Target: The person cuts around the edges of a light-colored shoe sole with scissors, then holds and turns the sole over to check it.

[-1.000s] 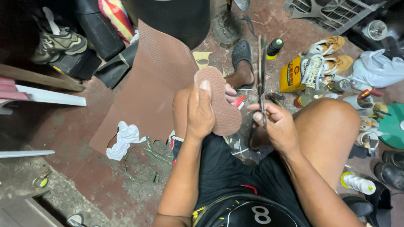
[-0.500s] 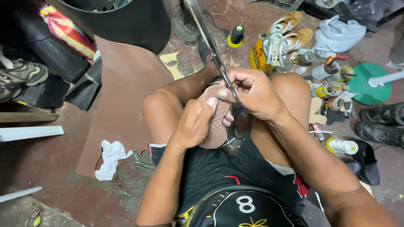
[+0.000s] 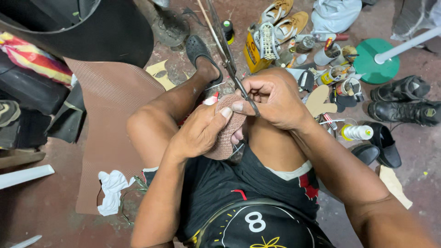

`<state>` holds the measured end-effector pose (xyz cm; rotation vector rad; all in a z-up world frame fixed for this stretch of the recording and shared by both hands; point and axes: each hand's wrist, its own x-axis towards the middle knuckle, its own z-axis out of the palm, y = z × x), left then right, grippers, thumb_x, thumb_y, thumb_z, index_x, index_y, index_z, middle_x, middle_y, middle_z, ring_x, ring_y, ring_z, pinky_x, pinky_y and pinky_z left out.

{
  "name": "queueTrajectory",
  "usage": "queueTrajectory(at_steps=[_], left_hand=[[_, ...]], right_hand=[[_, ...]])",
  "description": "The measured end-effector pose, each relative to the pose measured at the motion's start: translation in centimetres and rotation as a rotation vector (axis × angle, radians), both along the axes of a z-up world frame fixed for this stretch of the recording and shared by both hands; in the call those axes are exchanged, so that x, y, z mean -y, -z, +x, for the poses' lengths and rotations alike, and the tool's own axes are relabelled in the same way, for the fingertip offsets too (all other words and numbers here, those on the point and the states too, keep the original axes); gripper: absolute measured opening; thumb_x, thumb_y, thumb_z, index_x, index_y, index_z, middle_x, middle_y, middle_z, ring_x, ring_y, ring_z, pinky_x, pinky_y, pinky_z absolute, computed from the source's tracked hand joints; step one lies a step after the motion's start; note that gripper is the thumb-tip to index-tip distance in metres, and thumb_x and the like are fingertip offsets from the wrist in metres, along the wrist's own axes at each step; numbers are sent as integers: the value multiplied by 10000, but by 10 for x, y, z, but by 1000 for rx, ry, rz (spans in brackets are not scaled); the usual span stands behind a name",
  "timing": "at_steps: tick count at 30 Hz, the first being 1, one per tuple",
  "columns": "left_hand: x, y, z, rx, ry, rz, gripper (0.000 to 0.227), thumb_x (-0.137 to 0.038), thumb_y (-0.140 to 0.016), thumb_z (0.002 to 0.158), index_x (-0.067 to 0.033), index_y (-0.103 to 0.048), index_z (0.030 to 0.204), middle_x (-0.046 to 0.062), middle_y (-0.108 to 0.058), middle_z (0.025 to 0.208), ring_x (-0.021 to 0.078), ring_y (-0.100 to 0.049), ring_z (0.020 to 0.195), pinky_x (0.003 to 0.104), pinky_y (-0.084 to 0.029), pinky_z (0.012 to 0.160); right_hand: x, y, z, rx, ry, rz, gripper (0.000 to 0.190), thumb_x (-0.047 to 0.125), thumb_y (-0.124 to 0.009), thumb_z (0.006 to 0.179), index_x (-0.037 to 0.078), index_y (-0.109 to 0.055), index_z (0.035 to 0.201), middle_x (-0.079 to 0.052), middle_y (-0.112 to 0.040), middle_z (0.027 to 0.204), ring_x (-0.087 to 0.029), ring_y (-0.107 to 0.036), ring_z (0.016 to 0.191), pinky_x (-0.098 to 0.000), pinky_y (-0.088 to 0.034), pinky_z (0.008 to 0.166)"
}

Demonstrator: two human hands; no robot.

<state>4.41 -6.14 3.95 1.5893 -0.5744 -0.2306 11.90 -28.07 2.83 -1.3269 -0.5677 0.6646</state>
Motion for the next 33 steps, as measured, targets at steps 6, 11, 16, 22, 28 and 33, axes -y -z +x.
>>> queueTrajectory(at_steps=[6,11,16,22,28,33], left_hand=[[-1,-15,1,52,-204,128,325,-230,-451,1076,-14,-559,1294,86,-705,897,197,-714,822,330,-555,791],[17,7,-26,469,-935,172,263,-183,-651,1049,26,-580,1191,202,-642,1107,301,-651,1036,374,-521,923],[60,60,-63,122,-1121,-87,234,-246,-586,1096,-43,-640,992,84,-696,901,168,-664,842,335,-541,810],[68,64,-35,-107,-829,-786,558,-505,-296,1039,-87,-495,1349,20,-560,1314,163,-546,1238,359,-467,1068],[50,80,-24,25,-1313,-494,539,-379,-325,1146,61,-628,1214,182,-691,1137,298,-649,996,412,-525,902],[32,80,-34,145,-1327,-109,441,-272,-383,1150,42,-639,975,202,-681,882,333,-638,788,440,-488,752]], right_hand=[[-2,0,-1,195,172,-183,129,71,-804,922,14,-689,924,21,-603,795,-22,-453,682,-197,-343,597],[-30,-7,5,140,144,-11,155,120,-782,934,56,-644,907,94,-589,833,22,-501,755,-168,-414,656],[-56,-16,6,344,268,-183,214,114,-799,946,46,-618,856,77,-491,760,9,-397,693,-182,-315,597],[-91,-11,-12,229,319,41,151,112,-766,962,56,-630,927,68,-616,868,12,-517,761,-178,-429,665],[-111,0,-35,78,379,180,107,121,-730,985,37,-664,987,25,-656,911,-28,-571,812,-210,-472,745],[-112,11,-40,-31,380,259,154,118,-712,999,-3,-669,1084,-28,-700,998,-82,-636,904,-262,-522,871]])
